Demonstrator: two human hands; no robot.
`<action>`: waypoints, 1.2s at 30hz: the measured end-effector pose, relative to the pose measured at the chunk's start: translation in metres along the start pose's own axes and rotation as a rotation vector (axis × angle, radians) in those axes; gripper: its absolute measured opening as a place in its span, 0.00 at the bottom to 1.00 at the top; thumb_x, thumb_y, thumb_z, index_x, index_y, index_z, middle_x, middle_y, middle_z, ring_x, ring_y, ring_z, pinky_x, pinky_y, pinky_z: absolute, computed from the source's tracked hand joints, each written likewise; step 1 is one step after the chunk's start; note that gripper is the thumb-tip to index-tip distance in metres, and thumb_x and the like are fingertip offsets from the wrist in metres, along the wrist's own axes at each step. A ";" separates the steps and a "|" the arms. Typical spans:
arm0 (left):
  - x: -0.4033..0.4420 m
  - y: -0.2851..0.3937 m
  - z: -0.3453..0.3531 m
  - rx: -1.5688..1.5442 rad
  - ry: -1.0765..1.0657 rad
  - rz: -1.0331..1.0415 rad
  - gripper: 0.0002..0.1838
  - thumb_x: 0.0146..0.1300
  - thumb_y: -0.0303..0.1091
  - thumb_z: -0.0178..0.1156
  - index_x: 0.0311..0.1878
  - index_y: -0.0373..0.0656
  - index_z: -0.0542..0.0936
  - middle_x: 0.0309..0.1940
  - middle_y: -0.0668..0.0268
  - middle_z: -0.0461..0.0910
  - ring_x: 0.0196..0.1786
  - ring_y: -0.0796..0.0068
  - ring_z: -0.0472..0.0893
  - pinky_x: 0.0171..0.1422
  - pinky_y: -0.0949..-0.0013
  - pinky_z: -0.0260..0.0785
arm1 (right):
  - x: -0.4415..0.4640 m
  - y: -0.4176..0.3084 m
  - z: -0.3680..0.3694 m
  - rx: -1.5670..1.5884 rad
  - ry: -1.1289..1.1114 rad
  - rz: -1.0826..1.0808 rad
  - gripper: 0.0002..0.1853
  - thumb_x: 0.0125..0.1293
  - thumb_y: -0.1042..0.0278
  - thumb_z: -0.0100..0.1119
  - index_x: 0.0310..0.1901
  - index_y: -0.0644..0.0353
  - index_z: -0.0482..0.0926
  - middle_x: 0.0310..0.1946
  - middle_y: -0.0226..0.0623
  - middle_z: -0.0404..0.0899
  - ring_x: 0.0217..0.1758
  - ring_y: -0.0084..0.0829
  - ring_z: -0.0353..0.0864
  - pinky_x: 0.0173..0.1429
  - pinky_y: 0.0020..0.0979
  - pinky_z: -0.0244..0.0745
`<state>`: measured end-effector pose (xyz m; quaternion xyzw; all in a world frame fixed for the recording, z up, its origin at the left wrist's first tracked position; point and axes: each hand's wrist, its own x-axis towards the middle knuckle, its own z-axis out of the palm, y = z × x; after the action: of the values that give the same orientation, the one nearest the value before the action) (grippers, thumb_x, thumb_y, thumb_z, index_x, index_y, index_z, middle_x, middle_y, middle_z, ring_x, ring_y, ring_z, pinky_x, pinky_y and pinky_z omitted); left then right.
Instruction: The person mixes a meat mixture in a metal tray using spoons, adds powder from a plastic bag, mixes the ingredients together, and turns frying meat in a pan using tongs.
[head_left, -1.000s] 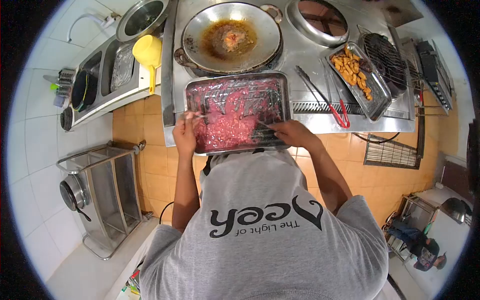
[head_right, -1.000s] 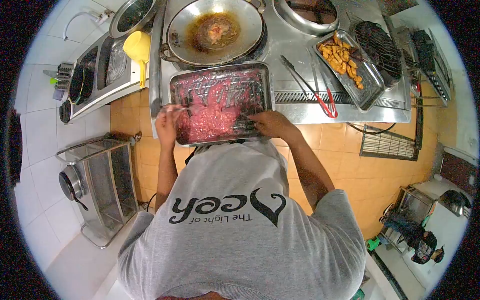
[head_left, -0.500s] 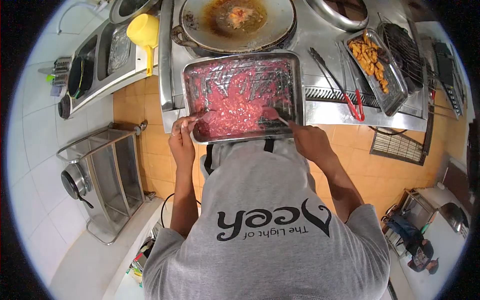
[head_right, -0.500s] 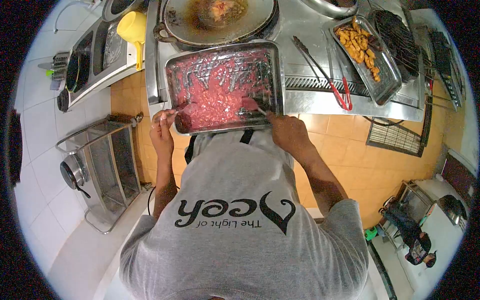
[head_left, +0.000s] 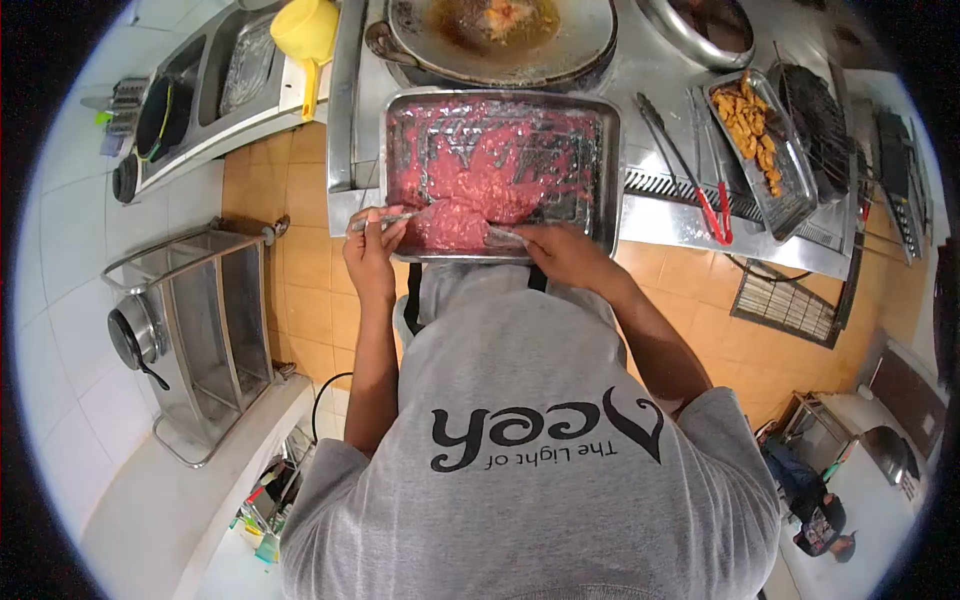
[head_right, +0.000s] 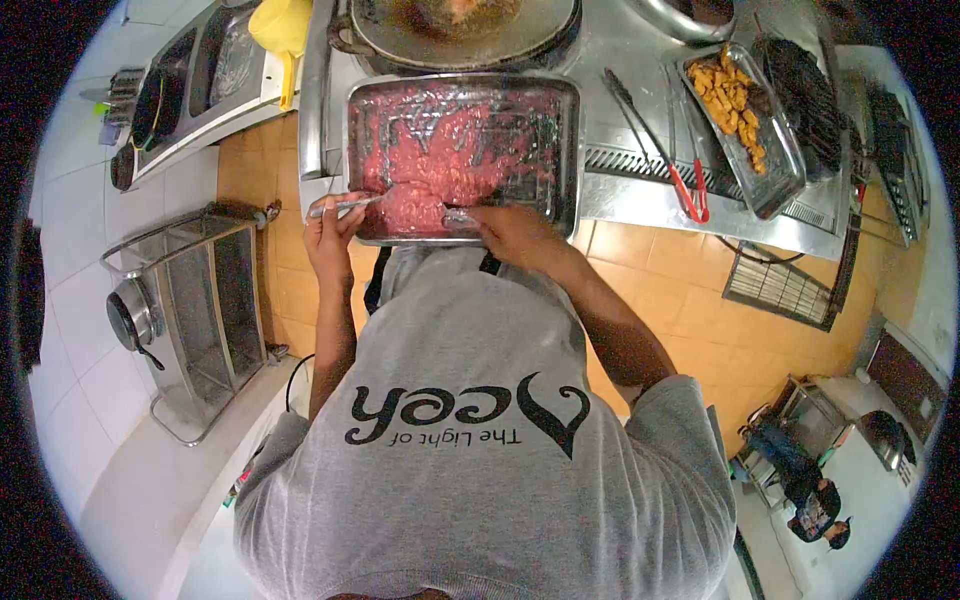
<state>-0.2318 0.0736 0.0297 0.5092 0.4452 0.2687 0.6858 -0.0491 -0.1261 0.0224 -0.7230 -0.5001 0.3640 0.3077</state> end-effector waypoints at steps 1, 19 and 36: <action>-0.002 0.006 0.000 -0.016 0.023 0.014 0.11 0.69 0.37 0.46 0.44 0.39 0.70 0.42 0.56 0.77 0.41 0.67 0.81 0.46 0.70 0.75 | -0.002 -0.006 -0.005 0.017 0.020 -0.023 0.17 0.60 0.70 0.47 0.51 0.58 0.74 0.33 0.53 0.77 0.37 0.53 0.77 0.43 0.48 0.71; 0.002 0.038 -0.003 0.416 0.011 0.377 0.13 0.69 0.33 0.44 0.41 0.33 0.75 0.37 0.60 0.79 0.42 0.73 0.79 0.51 0.69 0.70 | -0.017 -0.015 -0.050 -0.379 0.140 -0.147 0.23 0.52 0.79 0.52 0.53 0.50 0.74 0.37 0.38 0.72 0.40 0.41 0.76 0.42 0.37 0.75; 0.009 0.030 -0.019 0.460 0.061 0.324 0.13 0.69 0.33 0.44 0.40 0.33 0.74 0.35 0.60 0.79 0.39 0.74 0.79 0.48 0.70 0.72 | 0.045 -0.020 -0.036 -0.209 0.247 -0.078 0.21 0.54 0.78 0.50 0.51 0.49 0.76 0.42 0.41 0.77 0.42 0.45 0.77 0.45 0.40 0.74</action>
<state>-0.2421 0.1002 0.0527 0.7078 0.4276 0.2818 0.4866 -0.0183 -0.0806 0.0484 -0.7704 -0.5212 0.2063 0.3037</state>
